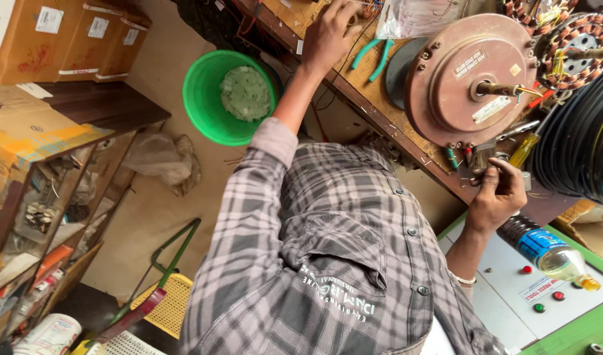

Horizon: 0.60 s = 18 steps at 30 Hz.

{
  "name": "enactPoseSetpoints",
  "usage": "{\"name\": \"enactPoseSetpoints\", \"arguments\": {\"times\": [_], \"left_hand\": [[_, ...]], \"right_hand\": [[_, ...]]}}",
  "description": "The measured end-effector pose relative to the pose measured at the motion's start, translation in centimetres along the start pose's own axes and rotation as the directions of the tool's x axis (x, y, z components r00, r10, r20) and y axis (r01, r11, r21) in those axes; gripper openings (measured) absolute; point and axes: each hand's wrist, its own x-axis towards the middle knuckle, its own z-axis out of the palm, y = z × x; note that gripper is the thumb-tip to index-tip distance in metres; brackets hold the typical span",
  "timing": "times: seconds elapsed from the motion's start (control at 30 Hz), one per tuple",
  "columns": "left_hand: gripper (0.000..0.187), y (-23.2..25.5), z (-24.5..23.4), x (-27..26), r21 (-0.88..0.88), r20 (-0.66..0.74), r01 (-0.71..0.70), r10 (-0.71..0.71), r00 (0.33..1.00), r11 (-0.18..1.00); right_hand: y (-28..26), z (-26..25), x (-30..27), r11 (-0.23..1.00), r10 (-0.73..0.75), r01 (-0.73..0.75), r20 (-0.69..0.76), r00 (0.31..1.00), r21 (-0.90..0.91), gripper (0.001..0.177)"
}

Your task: The person repairs a circular electrical component by using a screwdriver to loosen screws, a brush to clean the surface, and pliers to adjust wires. They also use a small tool to scrape a ceramic insulator and reassemble the component.

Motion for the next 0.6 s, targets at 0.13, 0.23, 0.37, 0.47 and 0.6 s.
{"name": "enactPoseSetpoints", "arguments": {"times": [0.13, 0.23, 0.37, 0.47, 0.6], "left_hand": [[0.050, -2.7, 3.2, -0.1, 0.150, 0.175, 0.052, -0.078, 0.981, 0.987], [0.040, -1.8, 1.4, 0.5, -0.002, 0.111, 0.089, -0.088, 0.990, 0.996], [0.034, 5.4, -5.5, 1.9, -0.361, -0.027, 0.060, -0.075, 0.997, 0.931], [0.028, 13.9, -11.0, 0.1, -0.649, 0.407, 0.495, -0.286, 0.867, 0.578], [0.053, 22.4, -13.9, -1.1, -0.470, 0.218, -0.201, 0.333, 0.917, 0.860]], "right_hand": [[0.2, -0.1, -0.3, 0.999, 0.034, -0.034, 0.037, 0.999, 0.008, 0.011], [-0.5, 0.8, -1.1, 0.999, 0.032, -0.033, 0.047, 0.998, 0.022, 0.013], [-3.7, 0.8, -2.1, 0.996, 0.085, -0.084, 0.019, 0.996, -0.008, 0.018], [-7.3, 0.7, -2.2, 0.991, 0.091, -0.101, 0.107, 0.990, 0.092, 0.024], [-10.4, 2.0, -1.4, 0.925, 0.055, -0.162, 0.302, 0.952, 0.343, 0.044]]}}
